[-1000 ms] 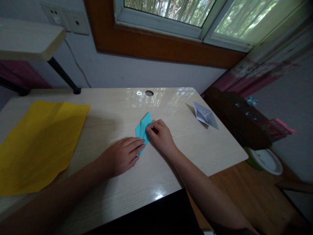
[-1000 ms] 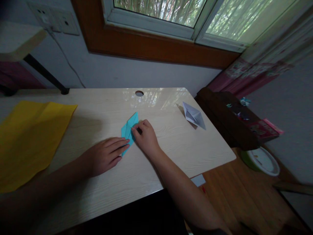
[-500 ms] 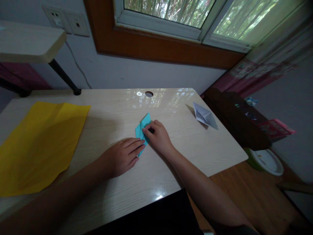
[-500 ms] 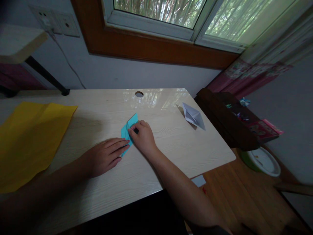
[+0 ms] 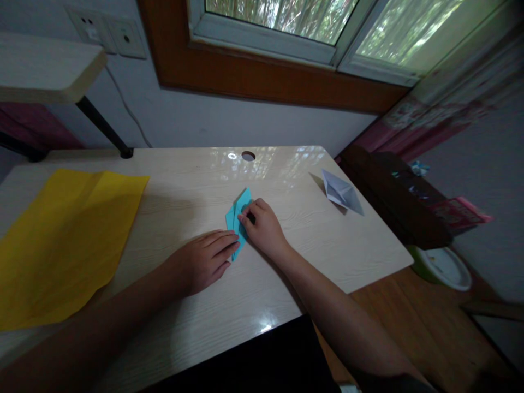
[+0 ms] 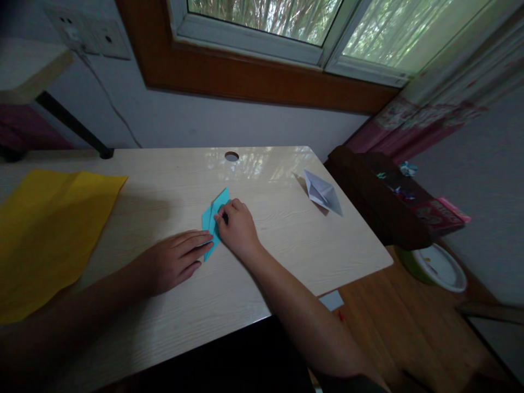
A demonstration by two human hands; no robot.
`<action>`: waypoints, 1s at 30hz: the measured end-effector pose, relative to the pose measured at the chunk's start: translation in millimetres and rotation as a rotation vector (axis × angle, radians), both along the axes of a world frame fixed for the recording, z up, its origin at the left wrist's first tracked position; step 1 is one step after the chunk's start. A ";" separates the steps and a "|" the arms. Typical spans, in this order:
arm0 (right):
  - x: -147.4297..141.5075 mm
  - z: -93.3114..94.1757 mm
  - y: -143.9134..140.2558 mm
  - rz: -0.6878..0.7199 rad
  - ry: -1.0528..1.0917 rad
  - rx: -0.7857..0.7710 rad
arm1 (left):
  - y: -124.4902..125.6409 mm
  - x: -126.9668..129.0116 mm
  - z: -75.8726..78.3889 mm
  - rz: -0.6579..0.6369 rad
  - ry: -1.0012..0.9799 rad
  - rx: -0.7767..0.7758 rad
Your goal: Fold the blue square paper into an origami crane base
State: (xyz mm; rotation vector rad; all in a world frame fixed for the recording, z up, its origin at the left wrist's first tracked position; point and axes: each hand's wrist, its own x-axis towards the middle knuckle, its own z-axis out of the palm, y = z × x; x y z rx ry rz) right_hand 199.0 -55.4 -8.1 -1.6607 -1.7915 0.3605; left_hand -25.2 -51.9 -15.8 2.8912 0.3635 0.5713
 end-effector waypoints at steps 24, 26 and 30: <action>1.3 -3.0 1.6 0.018 -0.146 -0.001 | 2.6 -1.8 -4.7 -0.029 -0.002 -0.045; 1.9 -3.4 1.8 0.015 -0.118 -0.004 | 2.5 -2.1 -4.8 -0.027 -0.015 -0.050; 2.9 -4.5 2.2 0.010 -0.057 0.014 | 2.2 -2.7 -6.3 -0.020 -0.022 -0.040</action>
